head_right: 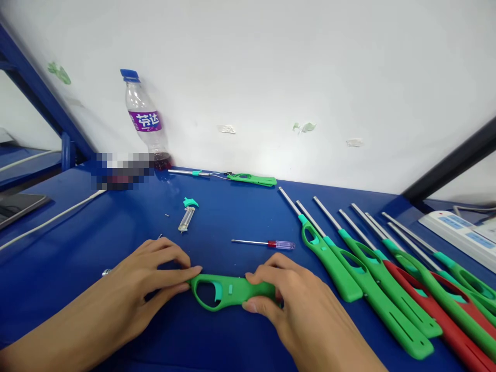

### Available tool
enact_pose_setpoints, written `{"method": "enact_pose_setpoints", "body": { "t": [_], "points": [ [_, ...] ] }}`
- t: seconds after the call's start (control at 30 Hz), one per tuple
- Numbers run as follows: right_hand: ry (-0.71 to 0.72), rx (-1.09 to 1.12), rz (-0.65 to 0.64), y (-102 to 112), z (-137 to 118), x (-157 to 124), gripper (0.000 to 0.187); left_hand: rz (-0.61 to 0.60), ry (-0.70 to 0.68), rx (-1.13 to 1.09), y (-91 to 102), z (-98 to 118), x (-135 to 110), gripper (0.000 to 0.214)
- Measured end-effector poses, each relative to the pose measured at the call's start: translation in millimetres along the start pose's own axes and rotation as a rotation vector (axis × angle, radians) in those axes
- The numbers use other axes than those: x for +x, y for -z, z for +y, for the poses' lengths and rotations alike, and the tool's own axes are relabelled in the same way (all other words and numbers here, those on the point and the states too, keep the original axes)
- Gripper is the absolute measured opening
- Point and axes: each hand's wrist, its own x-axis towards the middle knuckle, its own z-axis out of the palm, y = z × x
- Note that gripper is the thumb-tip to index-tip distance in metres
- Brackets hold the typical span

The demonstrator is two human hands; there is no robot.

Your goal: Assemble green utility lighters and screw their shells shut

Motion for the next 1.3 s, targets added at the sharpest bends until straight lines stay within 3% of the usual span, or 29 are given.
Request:
{"method": "enact_pose_setpoints", "body": {
  "t": [0.13, 0.23, 0.37, 0.5, 0.6, 0.73, 0.87, 0.97, 1.17, 1.3],
  "points": [
    [-0.069, 0.016, -0.01, -0.8, -1.0, 0.3, 0.01, 0.269, 0.018, 0.155, 10.0, -3.4, -4.9, 0.03],
    [-0.08, 0.02, 0.012, -3.1, 0.2, 0.0, 0.012, 0.319, 0.08, 0.249, 28.1, -12.2, -14.7, 0.022],
    [-0.062, -0.022, 0.041, -5.4, 2.6, 0.1, 0.011, 0.123, 0.139, 0.289, 43.2, -23.9, -24.7, 0.016],
    [0.073, -0.045, 0.082, -7.5, 6.8, 0.5, 0.018, -0.084, 0.223, 0.141, 33.0, -22.2, -23.0, 0.015],
    [0.179, -0.079, 0.135, -10.6, 11.4, 0.2, 0.026, -0.16, 0.204, 0.069, 22.1, -17.6, -20.5, 0.018],
    [0.246, -0.133, 0.166, -12.5, 14.8, -0.1, 0.032, -0.123, 0.197, 0.114, 16.7, -15.8, -22.6, 0.02],
    [0.263, -0.111, 0.121, -11.1, 9.0, 3.0, 0.026, -0.105, 0.236, 0.106, 17.3, -11.8, -20.7, 0.024],
    [0.256, -0.113, 0.094, -12.2, 0.9, 7.3, 0.032, -0.12, 0.178, 0.101, 16.3, -5.4, -13.3, 0.027],
    [0.203, -0.066, 0.122, -11.1, -3.0, 5.3, 0.035, 0.003, 0.079, 0.204, 7.4, -7.8, -19.2, 0.03],
    [0.241, -0.116, 0.241, -7.7, -0.5, -2.5, 0.039, 0.011, 0.059, 0.141, 6.0, -10.2, -23.1, 0.039]
  ]
}}
